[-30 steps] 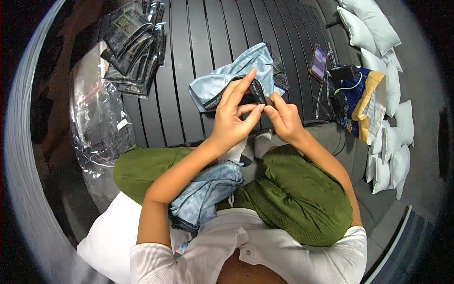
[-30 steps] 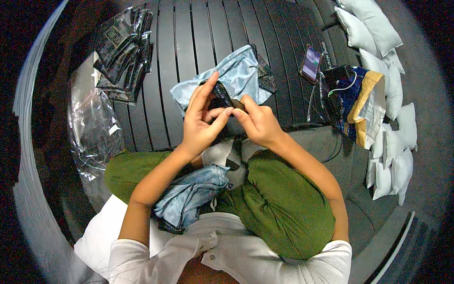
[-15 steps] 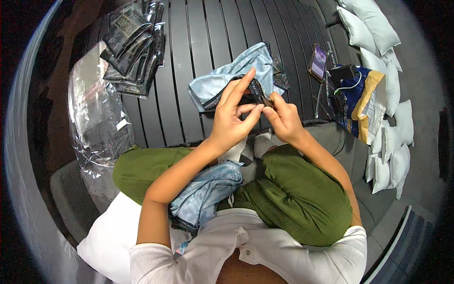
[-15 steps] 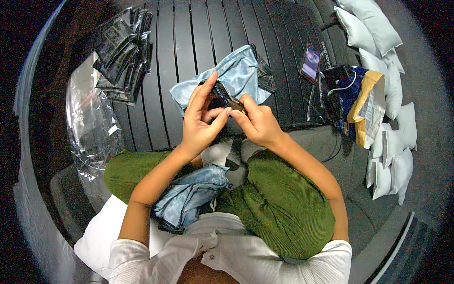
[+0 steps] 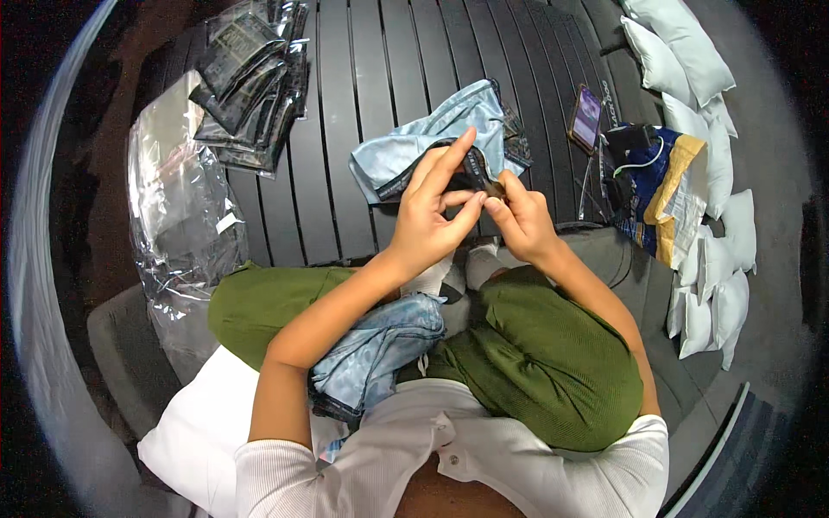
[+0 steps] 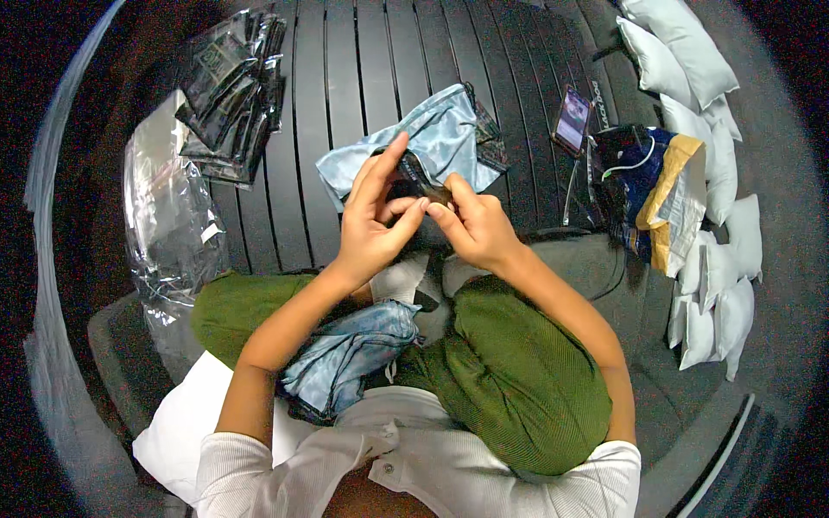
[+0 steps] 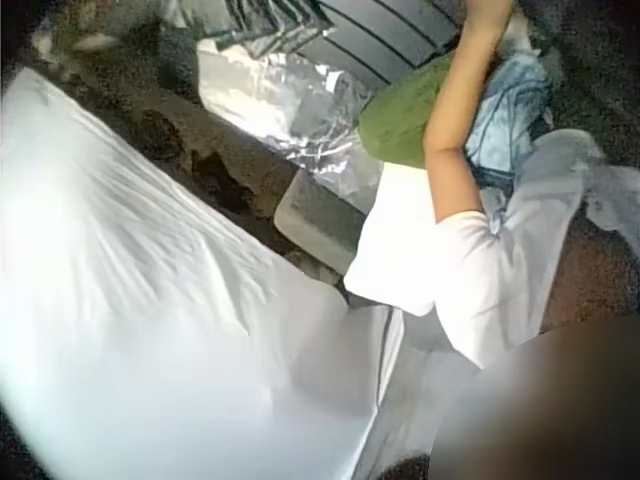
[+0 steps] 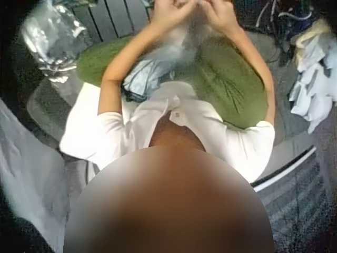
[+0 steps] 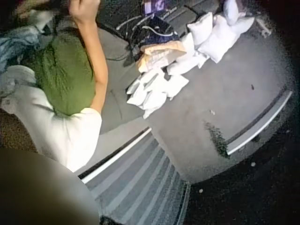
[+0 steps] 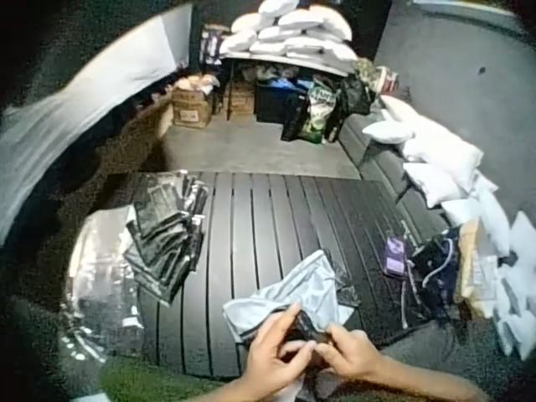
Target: Trimming loose threads from a light blue garment using thread nippers.
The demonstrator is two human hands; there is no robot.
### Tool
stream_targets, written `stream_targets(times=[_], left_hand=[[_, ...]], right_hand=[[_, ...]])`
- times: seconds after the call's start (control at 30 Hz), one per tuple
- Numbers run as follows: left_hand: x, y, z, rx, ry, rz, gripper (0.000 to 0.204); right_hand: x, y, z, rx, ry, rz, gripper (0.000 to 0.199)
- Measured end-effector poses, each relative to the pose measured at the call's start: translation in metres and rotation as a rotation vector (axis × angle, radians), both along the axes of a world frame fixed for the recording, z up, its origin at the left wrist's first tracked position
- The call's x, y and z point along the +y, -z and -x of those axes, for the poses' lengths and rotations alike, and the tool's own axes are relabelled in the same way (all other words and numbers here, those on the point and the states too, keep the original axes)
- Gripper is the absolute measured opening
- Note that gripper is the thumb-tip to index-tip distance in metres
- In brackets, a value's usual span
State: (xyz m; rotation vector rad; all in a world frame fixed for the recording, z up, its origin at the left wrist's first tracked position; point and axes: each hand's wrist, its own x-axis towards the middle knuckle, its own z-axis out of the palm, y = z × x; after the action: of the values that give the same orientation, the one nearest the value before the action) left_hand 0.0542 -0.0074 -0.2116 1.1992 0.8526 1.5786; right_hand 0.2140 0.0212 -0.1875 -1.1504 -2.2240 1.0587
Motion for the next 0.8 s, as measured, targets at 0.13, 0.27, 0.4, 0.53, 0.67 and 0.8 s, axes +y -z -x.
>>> stream_targets(times=[0.13,0.27,0.4,0.53,0.67,0.8], left_hand=[[-0.0002,0.0044,0.0003,0.067,0.035,-0.025,0.063],[0.0003,0.0040,0.0011,0.052,0.030,-0.033,0.063],[-0.0011,0.0032,0.0006,0.055,0.025,-0.023,0.063],[-0.0020,0.0027,0.0006,0.069,0.019,-0.028,0.063],[-0.0012,0.0027,0.0007,0.065,0.024,-0.027,0.063],[-0.0005,0.0036,0.0009,0.069,0.013,-0.024,0.064]], right_hand=[[0.0000,0.0020,0.0009,0.022,0.003,-0.055,0.021],[0.0005,0.0020,0.0004,0.025,0.002,-0.058,0.021],[0.0003,0.0043,-0.0010,0.016,0.000,-0.058,0.021],[-0.0006,0.0036,-0.0001,0.006,-0.009,-0.050,0.022],[0.0000,0.0021,0.0003,0.009,-0.001,-0.039,0.022],[0.0008,0.0028,-0.0003,0.028,-0.005,-0.042,0.022]])
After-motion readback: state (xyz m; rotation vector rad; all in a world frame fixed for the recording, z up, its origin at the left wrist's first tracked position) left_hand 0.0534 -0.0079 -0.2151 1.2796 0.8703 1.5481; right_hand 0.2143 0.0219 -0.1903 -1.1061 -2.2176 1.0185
